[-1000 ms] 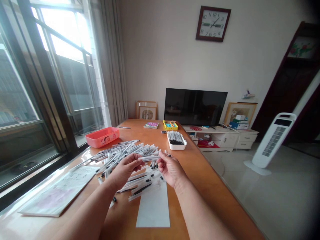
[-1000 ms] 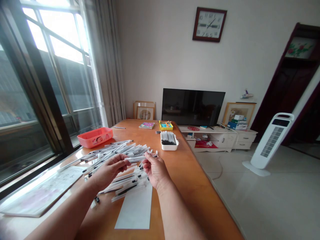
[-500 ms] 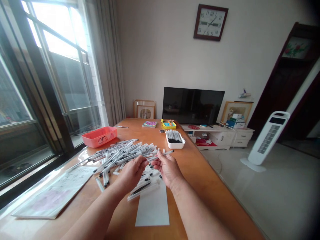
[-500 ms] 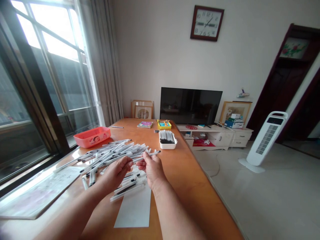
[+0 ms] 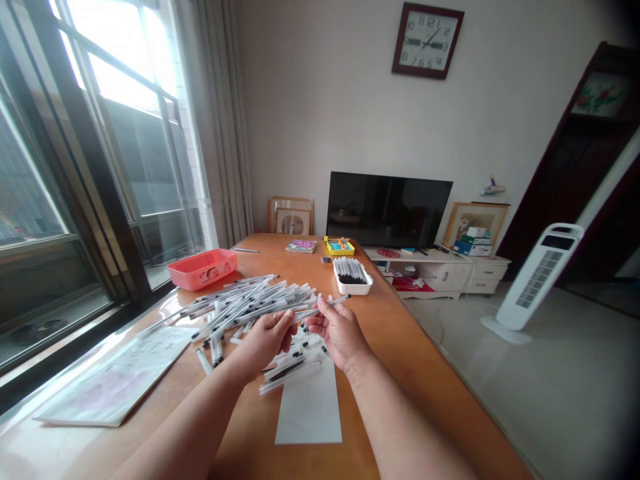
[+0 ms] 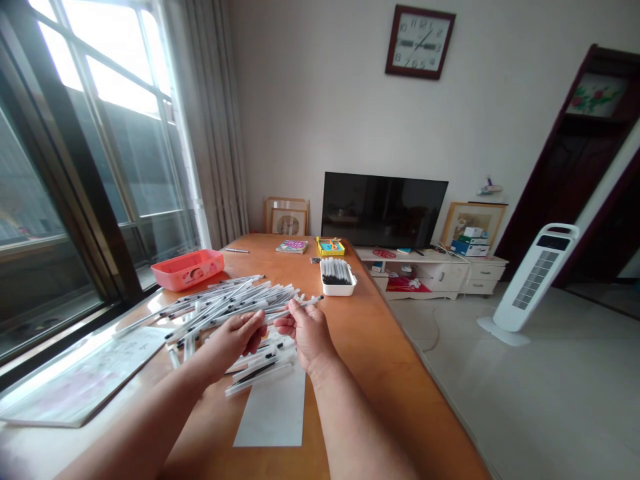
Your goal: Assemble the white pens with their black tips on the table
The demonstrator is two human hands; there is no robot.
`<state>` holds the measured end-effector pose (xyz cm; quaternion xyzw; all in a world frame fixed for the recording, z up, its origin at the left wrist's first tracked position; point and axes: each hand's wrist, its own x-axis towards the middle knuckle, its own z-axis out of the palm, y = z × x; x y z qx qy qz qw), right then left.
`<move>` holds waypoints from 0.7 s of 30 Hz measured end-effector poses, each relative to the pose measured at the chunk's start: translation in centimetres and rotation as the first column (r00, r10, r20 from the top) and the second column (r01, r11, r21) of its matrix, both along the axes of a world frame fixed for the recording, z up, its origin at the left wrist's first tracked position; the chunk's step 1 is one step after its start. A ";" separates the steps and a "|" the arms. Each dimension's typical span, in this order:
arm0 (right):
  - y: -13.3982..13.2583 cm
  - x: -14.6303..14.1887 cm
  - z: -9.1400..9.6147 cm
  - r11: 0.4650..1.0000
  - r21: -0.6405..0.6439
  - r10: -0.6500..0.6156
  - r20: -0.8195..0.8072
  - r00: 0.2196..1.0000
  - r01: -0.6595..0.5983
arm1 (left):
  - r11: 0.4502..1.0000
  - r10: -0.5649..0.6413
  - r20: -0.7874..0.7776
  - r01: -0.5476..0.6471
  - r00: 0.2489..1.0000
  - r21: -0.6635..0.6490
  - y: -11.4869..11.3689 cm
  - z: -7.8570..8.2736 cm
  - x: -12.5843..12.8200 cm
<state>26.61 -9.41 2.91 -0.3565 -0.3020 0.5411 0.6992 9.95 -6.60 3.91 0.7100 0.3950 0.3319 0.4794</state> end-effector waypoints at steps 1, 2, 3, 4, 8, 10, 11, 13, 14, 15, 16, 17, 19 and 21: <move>0.0 0.0 0.0 1.000 0.008 0.010 0.002 1.000 -0.010 | 0.998 -0.015 0.036 0.017 0.999 -0.062 0.0 0.1 -0.1; 0.0 0.0 0.0 1.000 0.017 0.021 0.003 1.000 -0.021 | 0.993 -0.025 0.069 0.033 0.997 -0.113 0.0 0.1 -0.2; 0.0 0.0 -0.1 0.999 0.024 0.034 0.005 0.999 -0.034 | 0.987 -0.031 0.093 0.045 0.995 -0.156 0.1 0.0 -0.3; 0.0 0.0 -0.2 0.999 0.027 0.042 0.007 0.999 -0.042 | 0.981 -0.039 0.102 0.058 0.994 -0.187 0.2 -0.1 -0.5; 0.3 0.2 -0.7 1.000 0.010 -0.003 0.039 0.999 0.003 | 0.991 -0.065 0.059 0.072 0.996 -0.114 0.6 -0.8 -0.5; 0.4 0.3 -0.9 0.999 0.000 -0.043 0.055 0.998 0.043 | 0.998 -0.056 0.065 0.054 0.996 0.036 0.6 -1.2 -0.1; 0.5 0.3 -1.0 0.998 -0.004 -0.055 0.059 0.997 0.055 | 0.991 -0.051 0.067 0.042 0.996 0.125 0.6 -1.3 0.0; 0.6 0.3 -1.1 0.998 -0.010 -0.063 0.061 0.996 0.063 | 0.956 -0.039 0.032 0.028 0.999 0.291 0.6 -1.4 0.3; 0.6 0.3 -1.1 0.998 -0.011 -0.063 0.061 0.996 0.064 | 0.935 -0.025 -0.001 0.023 1.000 0.355 0.6 -1.3 0.4; 0.7 0.3 -1.1 0.998 -0.012 -0.064 0.062 0.996 0.065 | 0.916 -0.006 -0.036 0.020 0.999 0.402 0.5 -1.3 0.4; 0.7 0.3 -1.1 0.998 -0.012 -0.064 0.064 0.996 0.065 | 0.903 0.008 -0.071 0.023 0.997 0.429 0.5 -1.2 0.4; 0.7 0.3 -1.1 0.998 -0.012 -0.064 0.067 0.996 0.065 | 0.897 0.019 -0.100 0.028 0.995 0.441 0.4 -1.0 0.4; 0.7 0.3 -1.0 0.998 -0.012 -0.060 0.070 0.996 0.061 | 0.902 0.018 -0.136 0.043 0.991 0.430 0.2 -0.8 0.2; 0.7 0.4 -1.0 0.999 -0.009 -0.049 0.070 0.996 0.050 | 0.922 0.001 -0.146 0.056 0.989 0.382 0.1 -0.6 0.1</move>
